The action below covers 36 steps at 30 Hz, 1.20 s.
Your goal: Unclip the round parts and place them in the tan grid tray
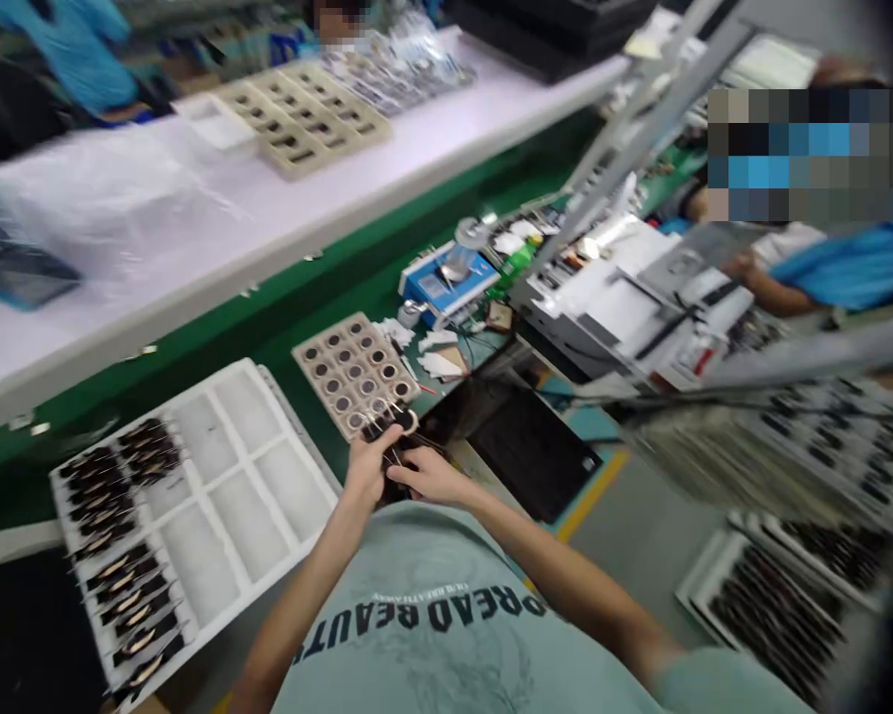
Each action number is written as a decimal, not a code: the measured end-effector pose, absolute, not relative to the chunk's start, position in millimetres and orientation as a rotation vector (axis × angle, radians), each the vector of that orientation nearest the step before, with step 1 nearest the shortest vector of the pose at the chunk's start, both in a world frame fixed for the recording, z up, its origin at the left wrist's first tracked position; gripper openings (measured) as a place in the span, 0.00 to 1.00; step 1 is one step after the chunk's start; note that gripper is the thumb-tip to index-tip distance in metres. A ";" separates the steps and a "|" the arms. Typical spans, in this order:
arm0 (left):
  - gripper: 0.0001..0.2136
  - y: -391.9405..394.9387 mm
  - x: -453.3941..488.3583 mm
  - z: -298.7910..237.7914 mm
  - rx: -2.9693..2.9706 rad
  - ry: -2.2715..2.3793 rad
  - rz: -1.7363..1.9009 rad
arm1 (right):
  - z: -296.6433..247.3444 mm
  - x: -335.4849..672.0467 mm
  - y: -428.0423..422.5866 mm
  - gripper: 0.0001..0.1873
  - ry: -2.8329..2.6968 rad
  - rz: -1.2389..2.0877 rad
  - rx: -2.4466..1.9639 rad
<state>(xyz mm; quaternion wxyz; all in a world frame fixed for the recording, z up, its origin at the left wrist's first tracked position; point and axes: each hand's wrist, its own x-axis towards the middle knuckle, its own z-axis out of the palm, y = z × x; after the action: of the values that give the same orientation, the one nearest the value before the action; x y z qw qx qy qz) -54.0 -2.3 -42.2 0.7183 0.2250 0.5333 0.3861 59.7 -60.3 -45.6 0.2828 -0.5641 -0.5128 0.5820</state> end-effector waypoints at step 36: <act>0.31 -1.8 -2.3 -52.4 1.280 1.021 0.270 | -57.2 164.6 -81.5 0.26 -0.569 1.317 -1.458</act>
<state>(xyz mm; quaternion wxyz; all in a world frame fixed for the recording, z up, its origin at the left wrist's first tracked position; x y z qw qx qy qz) -2.3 -1.8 -52.4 0.6752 0.5689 0.4540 0.1201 164.6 -81.5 -57.2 0.5211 -0.6086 -0.2373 0.5494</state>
